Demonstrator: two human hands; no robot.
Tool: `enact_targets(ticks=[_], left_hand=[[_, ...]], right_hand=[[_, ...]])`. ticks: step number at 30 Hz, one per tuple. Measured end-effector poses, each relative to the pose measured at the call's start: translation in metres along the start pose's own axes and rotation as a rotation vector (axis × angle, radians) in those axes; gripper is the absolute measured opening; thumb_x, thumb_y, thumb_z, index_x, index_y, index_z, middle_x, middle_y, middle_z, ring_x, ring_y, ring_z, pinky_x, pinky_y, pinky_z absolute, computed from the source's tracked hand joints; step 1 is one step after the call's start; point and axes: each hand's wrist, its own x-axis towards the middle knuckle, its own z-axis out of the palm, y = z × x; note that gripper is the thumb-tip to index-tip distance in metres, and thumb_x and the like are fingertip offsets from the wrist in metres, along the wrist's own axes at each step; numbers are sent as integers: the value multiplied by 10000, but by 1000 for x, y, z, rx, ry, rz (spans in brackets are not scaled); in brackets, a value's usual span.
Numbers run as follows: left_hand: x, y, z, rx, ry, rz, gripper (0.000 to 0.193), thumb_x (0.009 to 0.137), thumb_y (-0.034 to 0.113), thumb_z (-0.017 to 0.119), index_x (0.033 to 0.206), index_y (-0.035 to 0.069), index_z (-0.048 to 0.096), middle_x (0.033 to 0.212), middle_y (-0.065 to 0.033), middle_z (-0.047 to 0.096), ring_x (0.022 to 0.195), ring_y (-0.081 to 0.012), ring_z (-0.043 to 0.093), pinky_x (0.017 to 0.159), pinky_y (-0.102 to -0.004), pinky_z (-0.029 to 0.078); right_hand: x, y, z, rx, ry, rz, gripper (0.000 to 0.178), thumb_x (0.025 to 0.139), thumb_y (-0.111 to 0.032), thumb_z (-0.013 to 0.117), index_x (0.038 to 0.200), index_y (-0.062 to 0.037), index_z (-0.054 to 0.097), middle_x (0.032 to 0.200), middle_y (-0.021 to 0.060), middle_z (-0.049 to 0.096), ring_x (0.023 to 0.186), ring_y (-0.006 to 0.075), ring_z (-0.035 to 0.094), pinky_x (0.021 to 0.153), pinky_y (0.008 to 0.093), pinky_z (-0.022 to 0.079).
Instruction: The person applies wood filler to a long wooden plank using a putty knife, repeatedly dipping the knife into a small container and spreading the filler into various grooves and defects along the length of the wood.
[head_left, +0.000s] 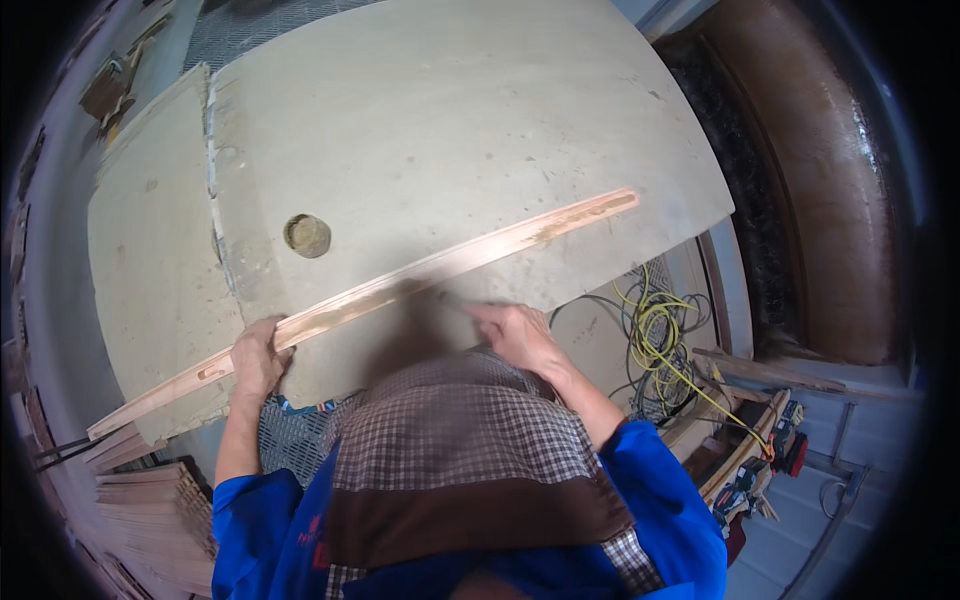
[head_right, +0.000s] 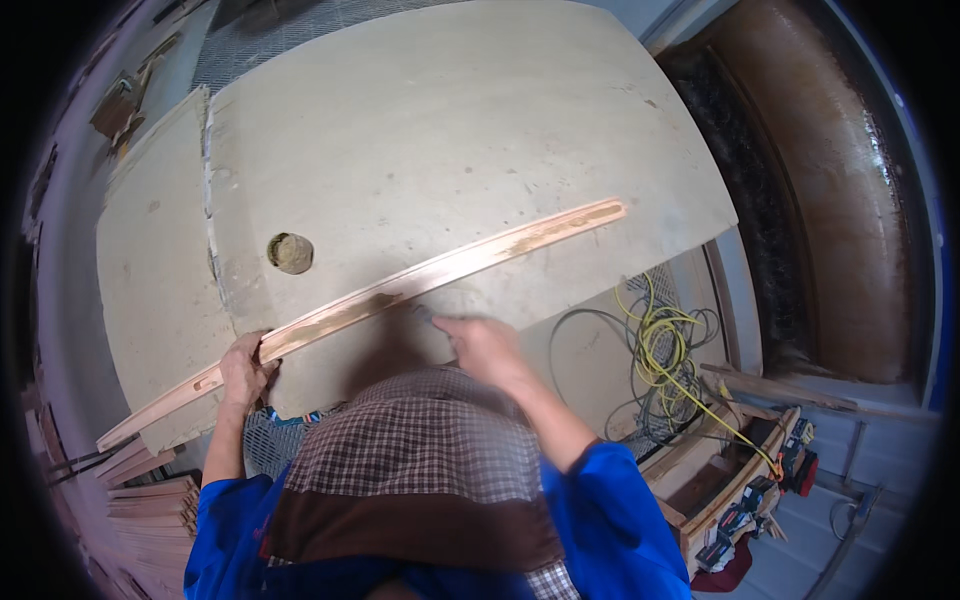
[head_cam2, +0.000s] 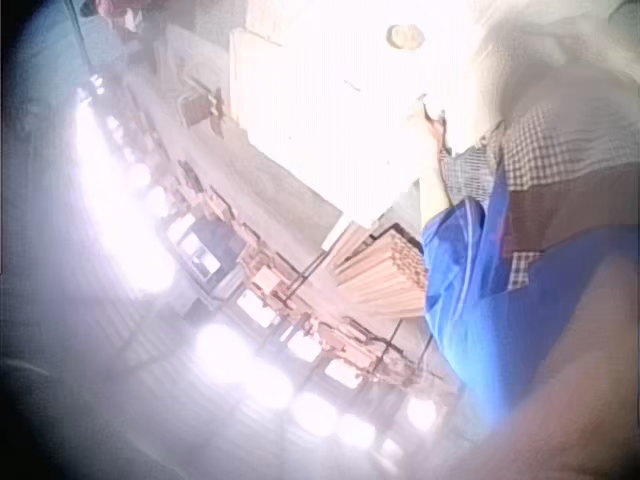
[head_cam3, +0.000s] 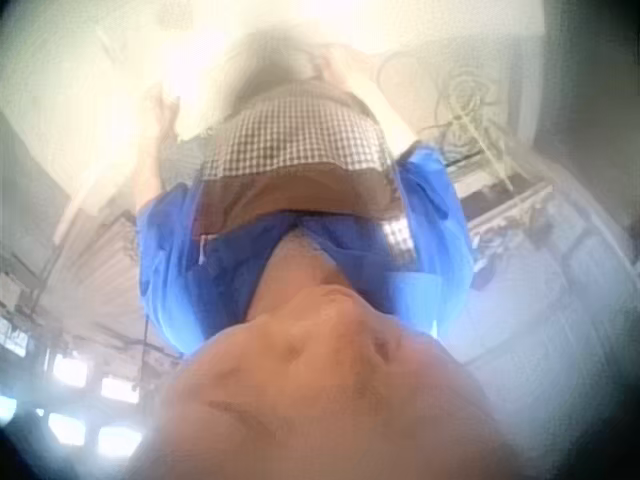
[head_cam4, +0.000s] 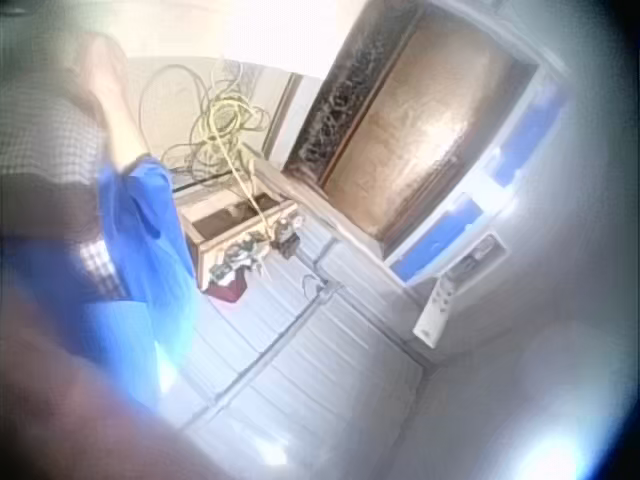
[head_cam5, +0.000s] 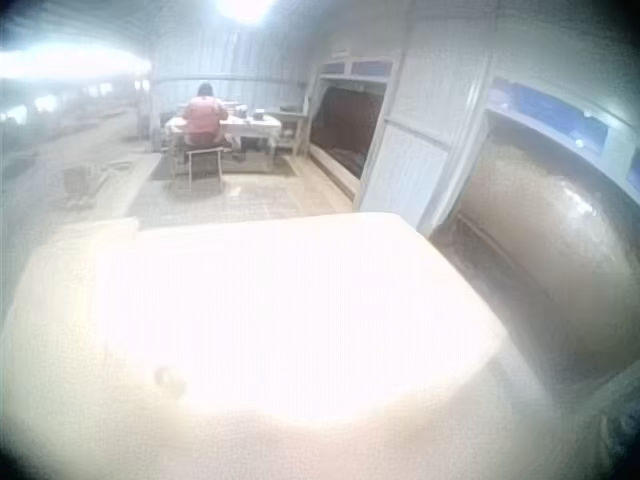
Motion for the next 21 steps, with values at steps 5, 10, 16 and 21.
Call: enact_targets(ticks=[5, 10, 16, 21], left_hand=[[16, 11, -19, -99, -220, -167, 576, 688, 295, 792, 1193, 66, 640, 1114, -170, 671, 1022, -358, 627, 889, -416, 489], [75, 21, 0, -390, 125, -178, 906, 656, 341, 852, 1404, 30, 445, 1317, -188, 581, 1202, -302, 575, 997, -393, 466], [124, 23, 41, -554, 212, -155, 600, 621, 166, 838, 1163, 102, 589, 1040, -85, 681, 957, -236, 656, 847, -347, 515], [123, 40, 52, -670, 285, 38, 533, 636, 123, 823, 1126, 69, 619, 998, -94, 695, 891, -201, 675, 789, -315, 535]], right_hand=[[5, 49, -21, 2, 455, 361, 453, 878, -27, 561, 1315, -139, 596, 893, 176, 676, 731, 305, 638, 689, 360, 522], [9, 5, -20, 880, -219, 329, 451, 873, 82, 561, 1290, -81, 612, 783, 64, 706, 576, 80, 614, 526, 247, 523], [65, -56, -29, 1406, -291, 362, 305, 930, -87, 592, 1216, 20, 603, 953, 153, 703, 778, 184, 695, 628, 319, 614], [76, -94, -19, 1371, -427, 339, 351, 884, -21, 619, 1229, 41, 598, 934, 117, 698, 810, 196, 687, 755, 332, 587]])
